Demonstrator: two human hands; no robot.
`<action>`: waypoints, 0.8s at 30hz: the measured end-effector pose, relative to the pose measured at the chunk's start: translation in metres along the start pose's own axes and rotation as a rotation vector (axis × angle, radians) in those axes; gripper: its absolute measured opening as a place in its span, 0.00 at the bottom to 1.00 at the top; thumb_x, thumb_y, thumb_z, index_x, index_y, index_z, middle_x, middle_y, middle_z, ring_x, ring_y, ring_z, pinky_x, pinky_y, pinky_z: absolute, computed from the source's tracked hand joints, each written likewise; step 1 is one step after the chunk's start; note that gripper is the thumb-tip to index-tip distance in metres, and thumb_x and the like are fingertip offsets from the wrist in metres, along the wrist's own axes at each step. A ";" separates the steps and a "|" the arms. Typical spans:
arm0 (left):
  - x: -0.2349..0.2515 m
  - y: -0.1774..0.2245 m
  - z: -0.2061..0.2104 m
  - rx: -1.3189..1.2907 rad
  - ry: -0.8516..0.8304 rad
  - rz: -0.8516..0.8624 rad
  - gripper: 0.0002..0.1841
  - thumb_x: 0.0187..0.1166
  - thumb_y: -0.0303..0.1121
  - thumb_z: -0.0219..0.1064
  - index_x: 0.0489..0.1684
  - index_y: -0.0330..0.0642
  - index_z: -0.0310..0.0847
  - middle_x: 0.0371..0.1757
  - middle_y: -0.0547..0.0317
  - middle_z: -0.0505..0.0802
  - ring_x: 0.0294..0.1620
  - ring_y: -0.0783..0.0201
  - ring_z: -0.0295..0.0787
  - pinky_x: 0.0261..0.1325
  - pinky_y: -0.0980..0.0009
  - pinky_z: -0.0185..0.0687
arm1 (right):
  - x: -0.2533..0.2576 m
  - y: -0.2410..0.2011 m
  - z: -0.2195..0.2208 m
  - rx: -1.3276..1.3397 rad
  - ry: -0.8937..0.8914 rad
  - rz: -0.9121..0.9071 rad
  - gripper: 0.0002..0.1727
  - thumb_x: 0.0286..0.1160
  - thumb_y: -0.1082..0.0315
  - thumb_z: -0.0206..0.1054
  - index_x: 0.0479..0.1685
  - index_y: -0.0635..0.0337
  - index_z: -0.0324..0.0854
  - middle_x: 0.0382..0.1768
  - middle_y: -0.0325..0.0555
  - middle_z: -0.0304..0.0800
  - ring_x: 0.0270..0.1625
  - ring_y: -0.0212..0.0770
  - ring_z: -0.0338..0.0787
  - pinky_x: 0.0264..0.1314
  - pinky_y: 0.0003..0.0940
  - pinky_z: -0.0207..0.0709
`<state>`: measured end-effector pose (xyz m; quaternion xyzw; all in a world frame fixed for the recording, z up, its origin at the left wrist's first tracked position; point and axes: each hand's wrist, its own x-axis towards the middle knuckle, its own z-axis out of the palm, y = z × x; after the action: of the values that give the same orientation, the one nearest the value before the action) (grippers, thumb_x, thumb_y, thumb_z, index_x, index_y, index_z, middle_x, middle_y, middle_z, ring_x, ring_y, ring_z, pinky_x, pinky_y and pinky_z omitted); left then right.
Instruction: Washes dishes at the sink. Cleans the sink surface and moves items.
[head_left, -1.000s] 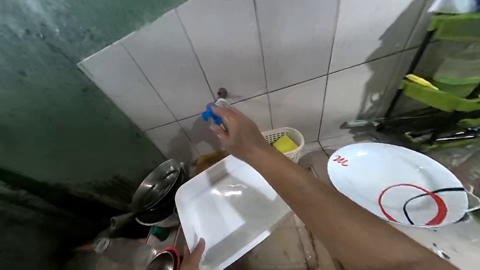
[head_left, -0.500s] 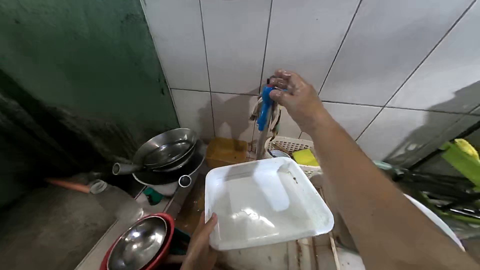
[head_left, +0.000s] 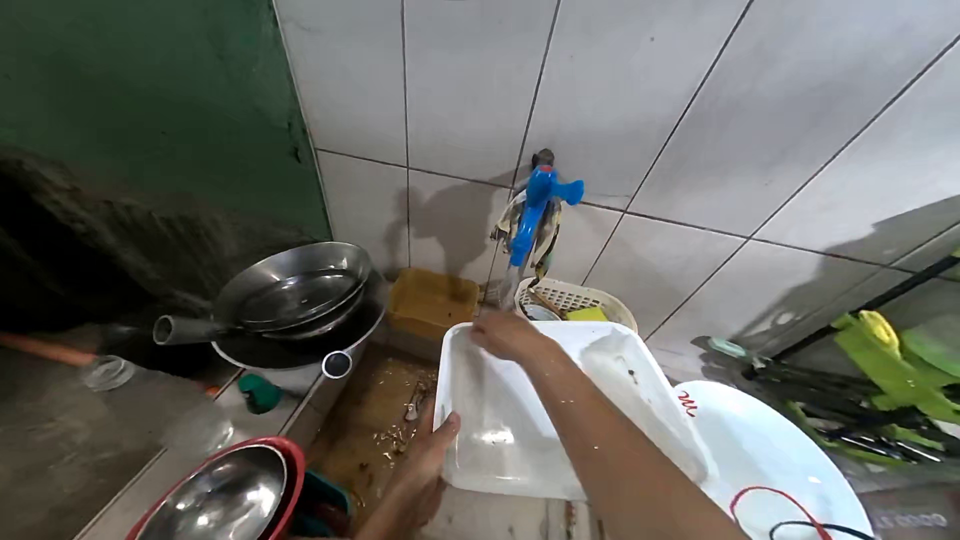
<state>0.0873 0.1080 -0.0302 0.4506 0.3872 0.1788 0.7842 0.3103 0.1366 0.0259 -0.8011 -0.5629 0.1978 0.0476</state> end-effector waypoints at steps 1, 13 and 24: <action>-0.001 0.004 0.002 0.010 -0.003 -0.010 0.31 0.92 0.37 0.53 0.93 0.51 0.47 0.72 0.41 0.81 0.62 0.55 0.88 0.58 0.58 0.89 | 0.006 -0.011 0.002 0.036 -0.005 -0.064 0.20 0.90 0.60 0.58 0.60 0.67 0.87 0.61 0.66 0.88 0.69 0.64 0.85 0.74 0.67 0.73; 0.004 0.003 -0.006 0.035 -0.015 0.026 0.31 0.92 0.39 0.53 0.94 0.52 0.47 0.76 0.42 0.79 0.66 0.56 0.86 0.63 0.60 0.86 | 0.004 -0.010 0.006 0.217 0.098 -0.073 0.17 0.87 0.61 0.63 0.56 0.65 0.90 0.56 0.62 0.92 0.64 0.59 0.88 0.73 0.63 0.74; 0.030 -0.019 -0.004 -0.218 0.098 0.076 0.24 0.97 0.43 0.37 0.84 0.43 0.63 0.64 0.49 0.86 0.62 0.60 0.86 0.63 0.60 0.83 | -0.061 -0.076 0.091 0.607 0.120 -0.026 0.31 0.96 0.64 0.43 0.96 0.59 0.46 0.93 0.56 0.56 0.90 0.51 0.67 0.91 0.50 0.59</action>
<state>0.1021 0.1186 -0.0607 0.3678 0.3859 0.2711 0.8015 0.1923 0.0944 -0.0189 -0.7533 -0.4846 0.3084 0.3204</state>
